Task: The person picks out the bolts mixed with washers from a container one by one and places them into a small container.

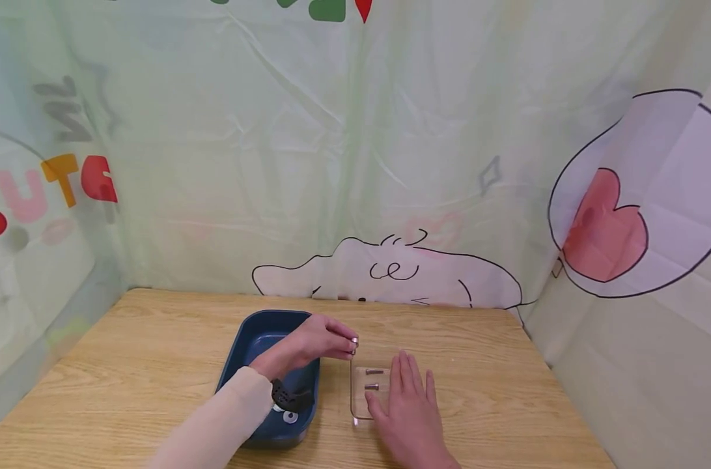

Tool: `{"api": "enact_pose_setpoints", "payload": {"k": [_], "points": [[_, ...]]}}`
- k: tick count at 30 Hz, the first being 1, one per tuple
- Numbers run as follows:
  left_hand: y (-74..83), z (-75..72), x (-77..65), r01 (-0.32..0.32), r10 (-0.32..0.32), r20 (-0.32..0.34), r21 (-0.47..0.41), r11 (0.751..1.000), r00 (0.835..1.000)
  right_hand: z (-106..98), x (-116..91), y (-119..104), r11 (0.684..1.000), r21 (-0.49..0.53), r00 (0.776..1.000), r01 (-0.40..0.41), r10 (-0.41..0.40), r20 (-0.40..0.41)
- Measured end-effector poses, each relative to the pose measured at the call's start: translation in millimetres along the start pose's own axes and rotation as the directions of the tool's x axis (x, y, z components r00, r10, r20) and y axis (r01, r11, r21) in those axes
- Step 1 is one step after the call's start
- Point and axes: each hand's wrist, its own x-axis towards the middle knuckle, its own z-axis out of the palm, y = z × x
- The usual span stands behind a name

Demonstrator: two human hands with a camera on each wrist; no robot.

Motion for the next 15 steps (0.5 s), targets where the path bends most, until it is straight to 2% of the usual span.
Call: {"api": "enact_pose_setpoints", "payload": {"k": [15], "points": [[0.1, 27.0, 8.7, 0.065, -0.067, 0.032, 0.058, 0.996, 0.997, 2, -2, 16, 0.997, -0.029, 0.996, -0.076, 0.077, 0.036]]}}
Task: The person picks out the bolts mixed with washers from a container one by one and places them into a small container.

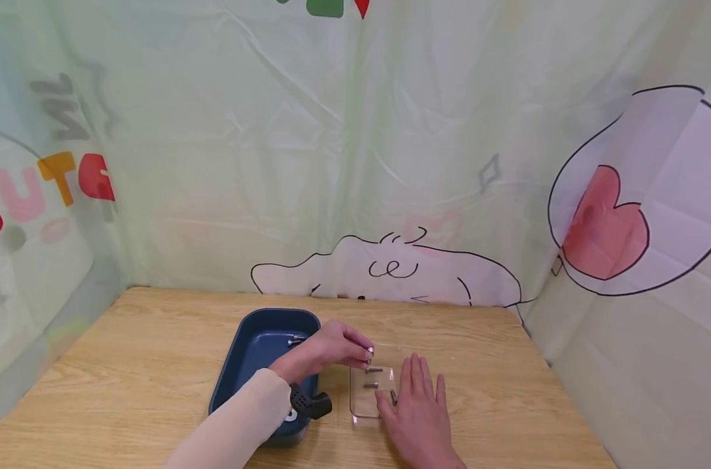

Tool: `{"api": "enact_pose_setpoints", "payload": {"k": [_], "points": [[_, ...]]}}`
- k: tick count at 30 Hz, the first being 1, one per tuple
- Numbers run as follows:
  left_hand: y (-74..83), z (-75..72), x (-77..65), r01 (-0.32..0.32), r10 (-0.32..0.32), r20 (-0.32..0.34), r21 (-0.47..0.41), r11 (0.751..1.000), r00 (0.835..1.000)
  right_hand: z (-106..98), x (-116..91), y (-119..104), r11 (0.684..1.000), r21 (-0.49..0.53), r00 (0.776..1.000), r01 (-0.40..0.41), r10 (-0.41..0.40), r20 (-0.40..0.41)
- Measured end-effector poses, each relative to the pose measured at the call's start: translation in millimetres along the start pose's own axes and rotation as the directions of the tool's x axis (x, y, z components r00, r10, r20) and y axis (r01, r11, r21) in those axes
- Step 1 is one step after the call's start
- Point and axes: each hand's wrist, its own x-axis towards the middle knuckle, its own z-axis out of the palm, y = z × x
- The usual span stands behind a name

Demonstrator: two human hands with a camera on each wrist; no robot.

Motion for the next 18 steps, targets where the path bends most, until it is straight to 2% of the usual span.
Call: {"api": "enact_pose_setpoints", "payload": {"k": [11, 18], "points": [[0.9, 15.3, -1.0, 0.002, 0.003, -0.053, 0.098, 0.995, 0.999, 1, 0, -1, 1.000, 0.005, 1.000, -0.003, 0.003, -0.008], [-2.3, 12.6, -1.0, 0.006, -0.001, -0.046, 0.093, 0.996, 0.999, 0, 0, -1, 1.000, 0.006, 1.000, -0.004, 0.004, 0.008]]}}
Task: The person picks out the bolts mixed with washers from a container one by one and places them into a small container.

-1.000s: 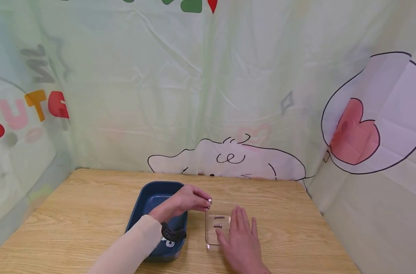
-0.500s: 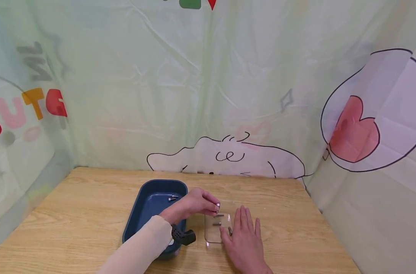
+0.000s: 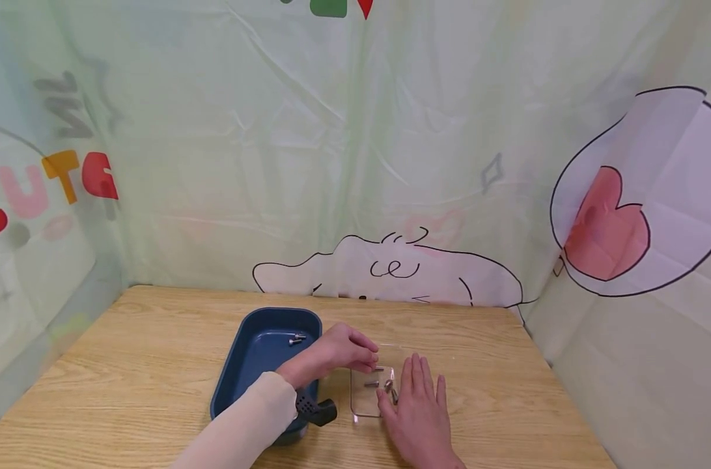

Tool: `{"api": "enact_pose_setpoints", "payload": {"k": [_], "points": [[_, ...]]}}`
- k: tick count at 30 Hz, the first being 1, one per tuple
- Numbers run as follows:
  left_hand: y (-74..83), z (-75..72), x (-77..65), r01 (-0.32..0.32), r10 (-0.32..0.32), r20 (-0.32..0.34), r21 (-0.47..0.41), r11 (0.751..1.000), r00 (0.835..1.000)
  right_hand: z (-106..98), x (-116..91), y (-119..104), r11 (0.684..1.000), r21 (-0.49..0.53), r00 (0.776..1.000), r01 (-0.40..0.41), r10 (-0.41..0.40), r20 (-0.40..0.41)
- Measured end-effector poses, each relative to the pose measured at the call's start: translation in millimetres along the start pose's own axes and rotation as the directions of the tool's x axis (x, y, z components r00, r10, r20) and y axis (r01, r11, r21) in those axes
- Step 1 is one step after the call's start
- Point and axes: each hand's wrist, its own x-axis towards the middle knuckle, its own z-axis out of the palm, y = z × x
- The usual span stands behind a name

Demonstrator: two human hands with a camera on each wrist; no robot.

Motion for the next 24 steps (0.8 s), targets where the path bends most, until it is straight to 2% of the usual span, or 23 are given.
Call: {"api": "enact_pose_setpoints", "payload": {"k": [7, 11, 17, 24], "points": [[-1.6, -11.2, -3.5, -0.009, 0.010, 0.028, -0.037, 0.999, 1.000, 0, 2, 1, 1.000, 0.010, 0.998, -0.023, 0.022, 0.052], [-2.4, -17.9, -5.0, -0.029, 0.031, 0.038, -0.061, 0.998, 0.999, -1, 2, 2, 1.000, 0.000, 0.999, -0.019, 0.019, 0.050], [-5.2, -29.3, -7.7, -0.060, 0.062, 0.014, -0.094, 0.994, 0.998, -3, 1, 0, 1.000, -0.009, 1.000, 0.007, -0.007, 0.014], [-5.2, -44.6, -8.9, -0.080, 0.078, -0.018, -0.161, 0.984, 0.997, -7, 6, -13, 0.995, 0.019, 0.993, 0.093, -0.091, -0.070]]}}
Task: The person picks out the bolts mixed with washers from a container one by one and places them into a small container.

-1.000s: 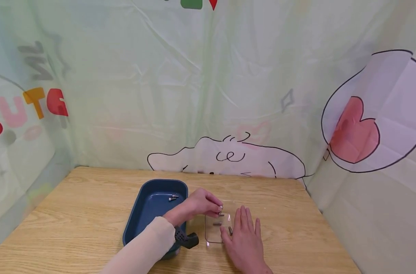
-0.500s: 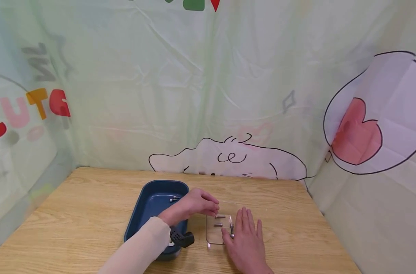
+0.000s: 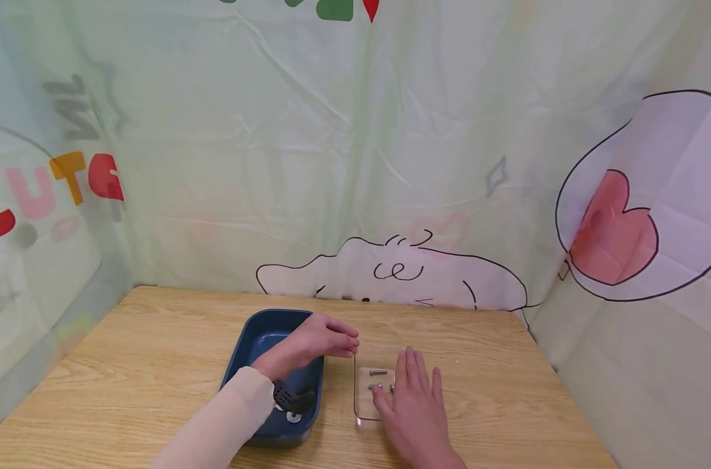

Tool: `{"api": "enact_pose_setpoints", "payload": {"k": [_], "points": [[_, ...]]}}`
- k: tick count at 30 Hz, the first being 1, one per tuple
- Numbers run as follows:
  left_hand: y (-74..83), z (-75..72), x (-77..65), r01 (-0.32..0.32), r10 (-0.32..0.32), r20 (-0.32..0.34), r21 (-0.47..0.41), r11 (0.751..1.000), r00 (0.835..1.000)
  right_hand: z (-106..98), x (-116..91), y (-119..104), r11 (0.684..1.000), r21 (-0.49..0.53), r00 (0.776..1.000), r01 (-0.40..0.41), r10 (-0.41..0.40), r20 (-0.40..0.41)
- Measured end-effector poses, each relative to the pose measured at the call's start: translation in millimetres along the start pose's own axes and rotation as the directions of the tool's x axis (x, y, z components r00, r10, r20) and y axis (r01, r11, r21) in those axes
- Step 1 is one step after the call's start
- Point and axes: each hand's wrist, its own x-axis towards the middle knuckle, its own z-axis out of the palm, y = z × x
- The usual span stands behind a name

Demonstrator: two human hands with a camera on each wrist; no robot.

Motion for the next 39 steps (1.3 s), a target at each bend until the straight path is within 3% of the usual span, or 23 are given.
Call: {"api": "enact_pose_setpoints", "payload": {"k": [11, 19, 24, 39], "points": [[-4.5, -25.1, -6.0, 0.000, 0.000, -0.050, 0.001, 1.000, 0.999, -2, 11, -27, 0.999, 0.041, 0.993, -0.011, 0.006, 0.119], [-11.6, -43.4, -7.1, -0.013, 0.011, -0.078, -0.022, 1.000, 0.997, 5, 15, -46, 0.999, 0.021, 0.993, 0.038, -0.040, 0.111], [-18.4, -55.2, -8.9, -0.005, 0.004, -0.105, -0.008, 1.000, 0.994, 8, 17, -58, 0.999, 0.037, 0.986, 0.036, -0.042, 0.161], [-33.1, -80.7, -15.0, 0.046, -0.032, -0.247, 0.054, 0.997, 0.969, 21, 19, -89, 0.995, 0.073, 0.962, 0.061, -0.078, 0.263]]}}
